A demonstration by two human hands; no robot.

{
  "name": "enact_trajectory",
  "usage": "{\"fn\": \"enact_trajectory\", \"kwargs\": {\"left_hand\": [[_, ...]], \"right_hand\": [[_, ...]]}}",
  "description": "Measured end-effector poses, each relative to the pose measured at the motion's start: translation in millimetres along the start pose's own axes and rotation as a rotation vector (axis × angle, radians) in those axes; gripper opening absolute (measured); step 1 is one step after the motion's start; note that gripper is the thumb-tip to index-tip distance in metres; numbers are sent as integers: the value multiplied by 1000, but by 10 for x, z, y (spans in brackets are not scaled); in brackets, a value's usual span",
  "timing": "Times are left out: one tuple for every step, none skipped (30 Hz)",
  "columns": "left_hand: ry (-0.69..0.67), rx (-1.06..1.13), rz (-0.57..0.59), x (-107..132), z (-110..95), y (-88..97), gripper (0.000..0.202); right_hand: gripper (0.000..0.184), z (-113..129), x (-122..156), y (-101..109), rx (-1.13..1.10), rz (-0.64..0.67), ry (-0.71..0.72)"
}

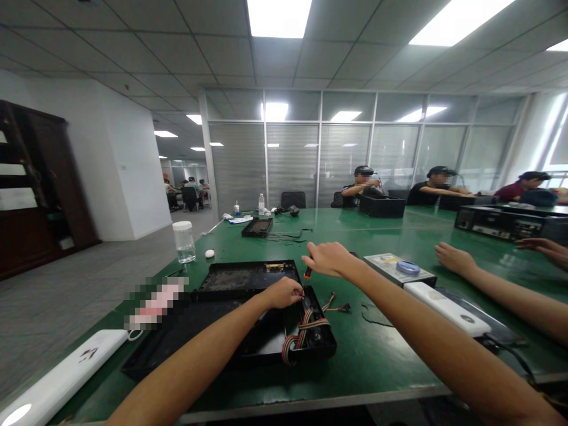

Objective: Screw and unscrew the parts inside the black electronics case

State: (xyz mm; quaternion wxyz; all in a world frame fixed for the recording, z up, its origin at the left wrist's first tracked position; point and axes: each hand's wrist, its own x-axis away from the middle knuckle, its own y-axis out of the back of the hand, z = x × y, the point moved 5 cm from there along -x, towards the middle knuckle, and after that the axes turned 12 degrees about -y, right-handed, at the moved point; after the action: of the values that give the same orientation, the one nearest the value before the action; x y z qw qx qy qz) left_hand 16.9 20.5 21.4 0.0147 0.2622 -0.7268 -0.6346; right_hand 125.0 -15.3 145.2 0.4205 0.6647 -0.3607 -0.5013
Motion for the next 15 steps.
{"fn": "enact_trajectory", "kwargs": {"left_hand": [[3, 5, 0, 0, -1, -1, 13], [6, 7, 2, 0, -4, -1, 14], [11, 5, 7, 1, -9, -2, 14], [13, -3, 12, 2, -17, 0, 14], [11, -19, 17, 5, -30, 3, 13], [4, -44, 19, 8, -46, 8, 12], [-8, -73, 21, 13, -67, 13, 12], [-22, -103, 22, 18, -89, 18, 11], [-38, -128, 23, 24, -110, 20, 11], [-52, -145, 27, 29, -129, 20, 11], [-61, -153, 29, 34, -142, 18, 12], [-68, -154, 28, 37, -151, 17, 14], [-75, -152, 24, 38, -155, 18, 14], [-82, -146, 17, 36, -155, 22, 15], [-89, -139, 9, 32, -150, 32, 15]], "right_hand": [[50, 27, 13, 1, -19, 16, 43], [49, 43, 22, 1, -31, 22, 72], [49, 40, 23, -1, -38, 14, 76], [51, 14, 18, -12, -47, -8, 58], [52, -36, 8, -36, -70, -44, 19], [52, -107, -2, -83, -120, -83, -18], [51, -196, -7, -162, -206, -114, -45], [49, -304, -7, -277, -324, -131, -68], [47, -425, -2, -427, -473, -129, -80], [47, -555, 7, -615, -647, -91, -97], [47, -689, 18, -838, -827, -16, -142], [47, -819, 36, -1071, -1002, 70, -217], [45, -920, 57, -1288, -1151, 153, -280], [42, -1001, 76, -1459, -1284, 194, -330], [40, -1068, 88, -1583, -1412, 191, -383]]}}
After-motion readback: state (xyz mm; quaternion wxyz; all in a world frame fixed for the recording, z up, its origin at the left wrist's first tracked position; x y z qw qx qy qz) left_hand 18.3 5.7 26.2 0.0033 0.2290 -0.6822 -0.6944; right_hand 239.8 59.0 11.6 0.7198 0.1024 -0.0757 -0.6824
